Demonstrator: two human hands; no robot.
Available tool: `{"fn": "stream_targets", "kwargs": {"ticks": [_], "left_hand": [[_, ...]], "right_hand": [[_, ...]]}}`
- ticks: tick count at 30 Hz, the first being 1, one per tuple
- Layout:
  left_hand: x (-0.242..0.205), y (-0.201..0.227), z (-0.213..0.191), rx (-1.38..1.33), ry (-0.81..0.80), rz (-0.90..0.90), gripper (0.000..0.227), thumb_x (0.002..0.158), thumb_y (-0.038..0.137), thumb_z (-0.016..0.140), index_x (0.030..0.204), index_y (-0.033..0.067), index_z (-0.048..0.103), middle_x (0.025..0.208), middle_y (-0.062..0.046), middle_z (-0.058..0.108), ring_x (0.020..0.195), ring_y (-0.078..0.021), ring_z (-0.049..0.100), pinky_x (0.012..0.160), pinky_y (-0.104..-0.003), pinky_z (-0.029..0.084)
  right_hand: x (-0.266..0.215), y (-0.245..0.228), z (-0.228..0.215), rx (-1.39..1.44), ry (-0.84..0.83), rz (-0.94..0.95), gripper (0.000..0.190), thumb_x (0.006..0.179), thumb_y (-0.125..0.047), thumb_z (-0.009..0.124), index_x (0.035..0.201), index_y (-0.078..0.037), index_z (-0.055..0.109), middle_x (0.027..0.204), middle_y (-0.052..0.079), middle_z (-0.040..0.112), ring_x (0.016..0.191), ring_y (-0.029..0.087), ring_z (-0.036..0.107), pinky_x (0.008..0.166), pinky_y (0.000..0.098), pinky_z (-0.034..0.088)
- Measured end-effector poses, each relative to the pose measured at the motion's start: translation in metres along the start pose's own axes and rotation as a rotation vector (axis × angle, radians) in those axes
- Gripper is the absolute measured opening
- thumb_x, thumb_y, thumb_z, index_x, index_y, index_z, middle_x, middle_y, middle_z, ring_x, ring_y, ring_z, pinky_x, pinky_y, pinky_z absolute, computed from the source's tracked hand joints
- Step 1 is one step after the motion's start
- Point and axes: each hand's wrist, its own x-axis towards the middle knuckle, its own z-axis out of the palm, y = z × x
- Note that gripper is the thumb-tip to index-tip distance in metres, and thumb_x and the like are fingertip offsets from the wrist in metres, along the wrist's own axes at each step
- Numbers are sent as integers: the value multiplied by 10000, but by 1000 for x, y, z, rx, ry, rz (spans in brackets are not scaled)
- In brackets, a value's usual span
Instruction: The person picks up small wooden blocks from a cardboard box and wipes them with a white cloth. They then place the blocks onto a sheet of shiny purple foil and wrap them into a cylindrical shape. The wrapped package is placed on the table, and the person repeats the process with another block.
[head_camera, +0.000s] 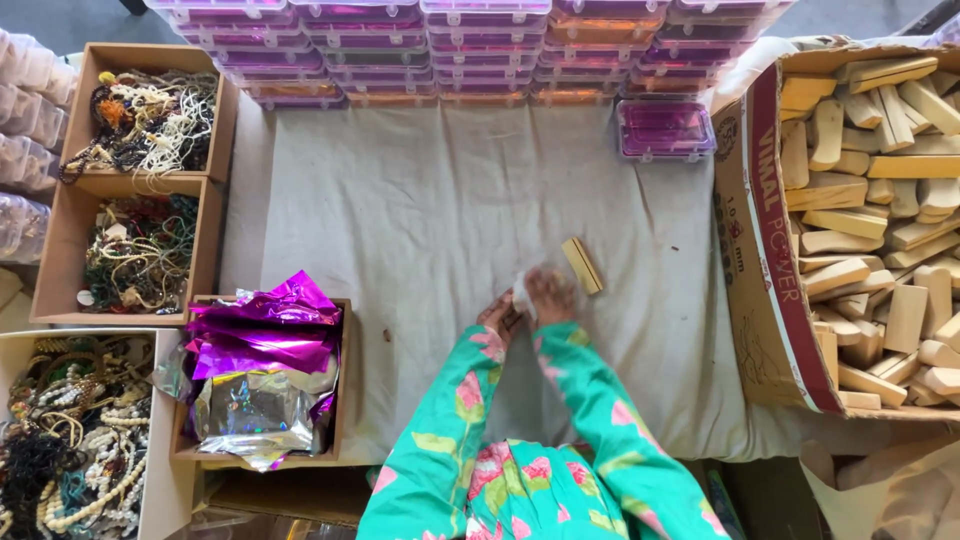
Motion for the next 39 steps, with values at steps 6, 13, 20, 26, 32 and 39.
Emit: {"fn": "stream_targets", "kwargs": {"ticks": [6,13,20,26,32,39], "left_hand": [[-25,17,37,60,-36,3,480,961,34,600,1441,47,600,1277,-126,711,1064,-244,720,913,-393,604],[-19,15,32,67,8,-34,538,941,43,569,1471,133,549,1288,-85,705,1071,-225,723,889,-383,599],[-47,29,61,-81,-22,-64,534,964,182,611,1486,120,521,1236,-123,702,1019,-255,696,851,-391,572],[-31,13,36,95,-53,44,706,921,19,719,1560,180,464,1221,-75,689,1086,-217,697,939,-390,588],[-17,2,32,282,7,156,858,864,8,742,1560,198,277,1193,-128,698,1032,-239,699,854,-399,604],[-45,48,107,654,75,250,1008,830,91,826,1521,173,97,1260,-243,674,1004,-280,736,871,-421,636]], "right_hand": [[-21,23,-2,7,-148,-217,754,948,-425,579,1609,-166,323,1684,36,279,1560,283,229,1164,754,172],[-4,-3,-16,-146,-18,-6,731,942,-419,585,1584,-206,307,1647,10,279,1525,327,235,1151,749,190],[10,44,7,-198,-184,-201,713,913,-408,640,1570,-264,401,1633,-14,394,1542,238,322,1179,742,125],[3,15,-16,17,12,-174,560,948,-345,633,1486,-247,510,1522,-8,514,1501,282,362,1215,697,126],[10,30,-48,-20,-121,-335,609,883,-370,673,1466,-264,535,1440,-56,597,1382,182,524,1213,698,134],[34,-20,-135,170,37,-322,680,883,-392,771,1481,-173,532,1343,29,646,1174,218,652,1184,563,351]]}}
